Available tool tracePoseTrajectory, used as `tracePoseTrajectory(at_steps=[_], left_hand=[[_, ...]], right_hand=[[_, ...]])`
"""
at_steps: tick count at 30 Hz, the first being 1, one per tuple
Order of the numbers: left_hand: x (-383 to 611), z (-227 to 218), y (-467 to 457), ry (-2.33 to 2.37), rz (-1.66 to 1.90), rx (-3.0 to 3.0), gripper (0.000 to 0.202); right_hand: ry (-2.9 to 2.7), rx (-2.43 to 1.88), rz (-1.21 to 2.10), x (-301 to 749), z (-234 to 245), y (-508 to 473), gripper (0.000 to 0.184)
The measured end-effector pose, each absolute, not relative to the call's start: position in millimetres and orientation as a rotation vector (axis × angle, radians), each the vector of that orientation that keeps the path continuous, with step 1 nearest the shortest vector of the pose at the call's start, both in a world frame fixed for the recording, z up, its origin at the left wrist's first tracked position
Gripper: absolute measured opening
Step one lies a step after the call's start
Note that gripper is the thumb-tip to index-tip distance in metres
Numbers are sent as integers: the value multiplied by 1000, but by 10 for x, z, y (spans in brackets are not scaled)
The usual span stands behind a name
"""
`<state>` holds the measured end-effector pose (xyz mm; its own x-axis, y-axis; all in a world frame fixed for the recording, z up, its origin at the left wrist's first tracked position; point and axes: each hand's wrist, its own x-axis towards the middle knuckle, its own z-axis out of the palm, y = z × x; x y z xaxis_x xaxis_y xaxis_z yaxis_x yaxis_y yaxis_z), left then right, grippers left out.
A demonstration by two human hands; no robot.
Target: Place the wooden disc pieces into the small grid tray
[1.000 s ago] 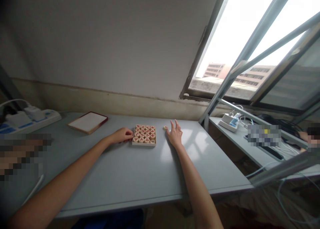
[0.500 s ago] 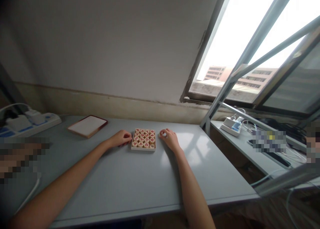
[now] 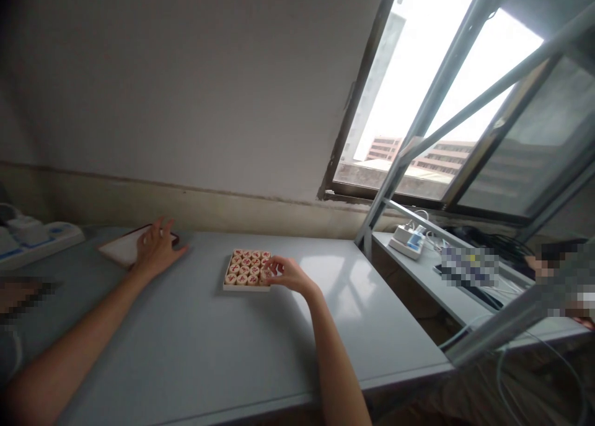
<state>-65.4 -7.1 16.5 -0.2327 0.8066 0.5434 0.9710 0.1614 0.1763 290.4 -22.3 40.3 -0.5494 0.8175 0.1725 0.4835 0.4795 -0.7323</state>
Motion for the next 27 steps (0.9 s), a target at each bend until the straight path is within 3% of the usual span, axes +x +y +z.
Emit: tracePoseTrajectory(at_steps=[8, 15, 27], left_hand=[[-661, 257, -195, -2017, -518, -1574, 46], [-694, 220, -186, -2058, -446, -1572, 32], [-695, 89, -114, -1999, -420, -1691, 35]], right_hand=[[-2262, -1121, 878, 2905, 308, -185, 30], [-2229, -1112, 903, 2869, 375, -253, 25], [-2240, -1169, 739, 2857, 385, -223, 45]])
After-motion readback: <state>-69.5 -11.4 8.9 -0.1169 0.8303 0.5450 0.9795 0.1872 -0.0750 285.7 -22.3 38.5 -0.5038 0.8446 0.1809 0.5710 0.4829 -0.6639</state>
